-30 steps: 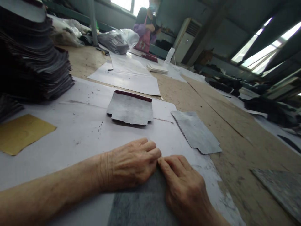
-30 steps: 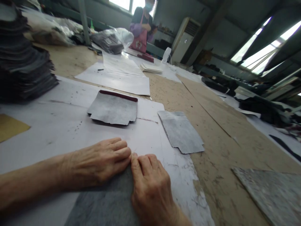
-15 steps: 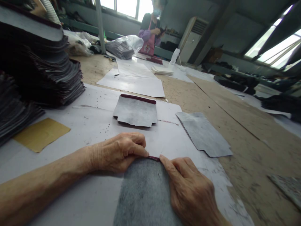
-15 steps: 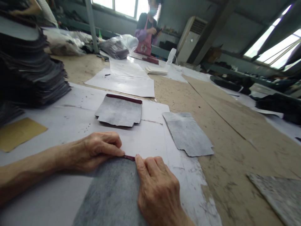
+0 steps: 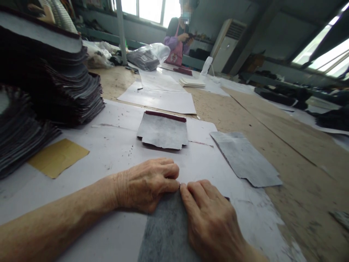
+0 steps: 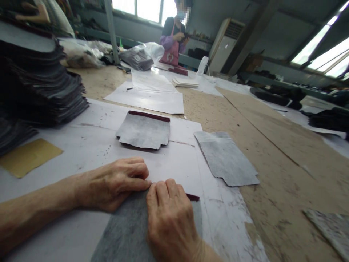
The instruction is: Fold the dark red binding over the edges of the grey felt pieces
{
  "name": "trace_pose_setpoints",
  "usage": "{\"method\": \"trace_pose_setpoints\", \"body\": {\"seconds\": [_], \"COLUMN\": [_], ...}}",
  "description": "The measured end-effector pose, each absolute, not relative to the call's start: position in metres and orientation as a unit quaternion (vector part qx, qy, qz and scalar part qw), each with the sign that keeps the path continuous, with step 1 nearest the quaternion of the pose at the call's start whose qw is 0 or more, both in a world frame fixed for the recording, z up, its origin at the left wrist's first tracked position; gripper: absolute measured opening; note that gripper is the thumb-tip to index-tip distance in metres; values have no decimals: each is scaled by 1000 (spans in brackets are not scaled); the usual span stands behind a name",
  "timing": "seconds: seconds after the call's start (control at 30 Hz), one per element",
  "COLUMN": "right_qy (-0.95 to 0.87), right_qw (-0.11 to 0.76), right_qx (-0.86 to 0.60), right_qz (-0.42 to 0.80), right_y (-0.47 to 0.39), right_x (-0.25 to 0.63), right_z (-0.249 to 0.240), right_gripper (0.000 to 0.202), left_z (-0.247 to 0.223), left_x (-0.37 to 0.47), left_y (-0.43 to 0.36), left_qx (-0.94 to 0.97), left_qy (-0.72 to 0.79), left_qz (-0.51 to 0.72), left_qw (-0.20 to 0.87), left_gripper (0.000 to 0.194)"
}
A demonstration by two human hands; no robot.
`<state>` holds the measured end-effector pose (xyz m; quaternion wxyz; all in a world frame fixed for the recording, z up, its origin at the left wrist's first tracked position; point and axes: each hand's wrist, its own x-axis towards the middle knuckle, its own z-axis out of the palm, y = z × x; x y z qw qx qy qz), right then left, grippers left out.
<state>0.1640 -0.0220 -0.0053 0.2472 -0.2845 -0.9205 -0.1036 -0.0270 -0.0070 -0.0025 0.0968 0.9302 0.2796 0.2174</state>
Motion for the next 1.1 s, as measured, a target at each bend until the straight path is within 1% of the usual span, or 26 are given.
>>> {"method": "trace_pose_setpoints", "body": {"seconds": [0.1,0.2,0.3,0.47,0.63,0.8,0.87,0.93,1.0,1.1], "right_qy": [-920,-920,-922,-920,-927,-945,-951,-953,-954,-947], "right_qw": [262,254,253,262,259,216,191,185,210,264], "right_qx": [-276,-283,-280,-282,-259,-218,-202,-191,-183,-182], "right_qz": [-97,-91,-89,-71,-77,-114,-138,-142,-107,-14], "right_y": [-21,-20,-19,-19,-16,-16,-17,-16,-13,-7], "right_x": [167,172,172,171,174,169,164,158,155,156], "right_z": [-12,-14,-14,-13,-12,-6,-3,-2,-4,-10], "right_gripper": [28,27,28,27,32,34,34,32,30,28], "left_z": [-3,-5,-5,-3,-2,-2,-2,-2,-3,-4], "left_x": [-33,-41,-45,-46,-46,-45,-45,-45,-45,-46], "left_y": [-3,1,2,2,2,1,2,2,1,2], "left_qx": [915,881,864,870,902,916,917,914,910,898], "left_qy": [280,295,300,295,276,262,263,266,268,273], "left_qz": [246,285,297,294,255,240,237,238,240,257], "left_qw": [156,234,274,264,213,186,185,192,204,233], "left_gripper": [19,17,18,23,27,25,25,25,24,24]}}
